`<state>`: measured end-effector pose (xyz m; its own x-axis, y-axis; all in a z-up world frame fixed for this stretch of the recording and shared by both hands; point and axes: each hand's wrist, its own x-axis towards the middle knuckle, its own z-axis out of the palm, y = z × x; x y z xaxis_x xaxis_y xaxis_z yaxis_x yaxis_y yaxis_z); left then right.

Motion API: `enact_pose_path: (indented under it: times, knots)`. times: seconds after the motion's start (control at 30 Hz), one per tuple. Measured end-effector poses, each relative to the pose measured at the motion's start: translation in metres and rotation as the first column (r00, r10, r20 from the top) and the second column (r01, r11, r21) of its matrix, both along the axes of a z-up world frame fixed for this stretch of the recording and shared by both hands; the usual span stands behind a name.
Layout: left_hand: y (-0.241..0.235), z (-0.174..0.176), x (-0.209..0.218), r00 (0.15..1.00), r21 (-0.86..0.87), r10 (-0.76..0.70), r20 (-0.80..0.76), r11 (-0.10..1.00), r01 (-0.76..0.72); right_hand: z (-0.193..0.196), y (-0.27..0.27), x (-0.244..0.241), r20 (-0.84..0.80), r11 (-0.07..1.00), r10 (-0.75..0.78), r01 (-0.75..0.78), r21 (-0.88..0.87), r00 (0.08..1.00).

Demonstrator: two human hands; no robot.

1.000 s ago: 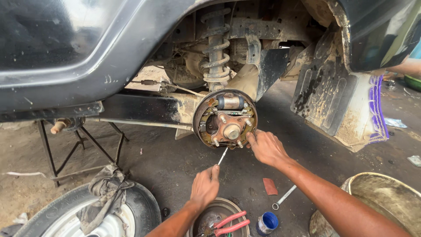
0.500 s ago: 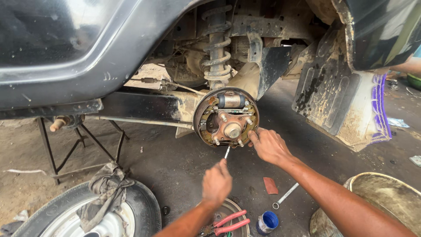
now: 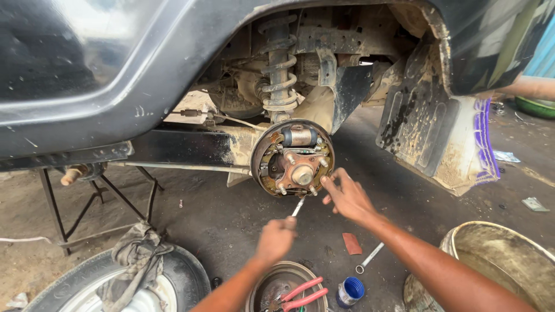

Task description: The person is working on the rear drum brake assembly of a vehicle. They use a screwdriver to adjust the brake shoes and a wrench to tighten the central nut on the wheel hub. The person also uses pliers to manipulate small components within the brake mechanism.

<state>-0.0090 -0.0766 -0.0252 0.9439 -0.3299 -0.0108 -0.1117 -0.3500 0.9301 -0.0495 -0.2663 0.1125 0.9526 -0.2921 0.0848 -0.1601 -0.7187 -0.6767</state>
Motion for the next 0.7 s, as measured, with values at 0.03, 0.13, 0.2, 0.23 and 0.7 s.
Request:
enact_pose_path:
  times: [0.03, 0.13, 0.2, 0.23, 0.7]
  knots:
    - [0.013, -0.002, 0.007, 1.0, -0.025, 0.009, 0.024, 1.0, -0.009, -0.009, 0.0, 0.001, -0.019, 0.992, -0.011, 0.013, 0.129, 1.0]
    - [0.034, -0.002, 0.009, 0.999, -0.074, 0.04, 0.009, 0.996, -0.039, -0.04, 0.002, 0.006, -0.063, 0.92, 0.031, -0.004, 0.392, 0.998]
    - [0.042, 0.007, 0.007, 0.993, -0.065, 0.064, -0.103, 0.995, -0.071, -0.052, 0.005, 0.012, -0.059, 0.898, 0.143, -0.105, 0.426, 0.988]
    - [0.042, 0.013, 0.006, 0.996, -0.062, 0.057, -0.074, 0.996, -0.062, -0.052, 0.005, 0.014, -0.049, 0.91, 0.127, -0.097, 0.403, 0.991]
    - [0.018, 0.005, 0.011, 0.974, -0.299, -0.049, -0.223, 0.954, -0.02, -0.088, 0.058, -0.007, -0.28, 0.768, 0.302, -0.058, 0.637, 0.911]
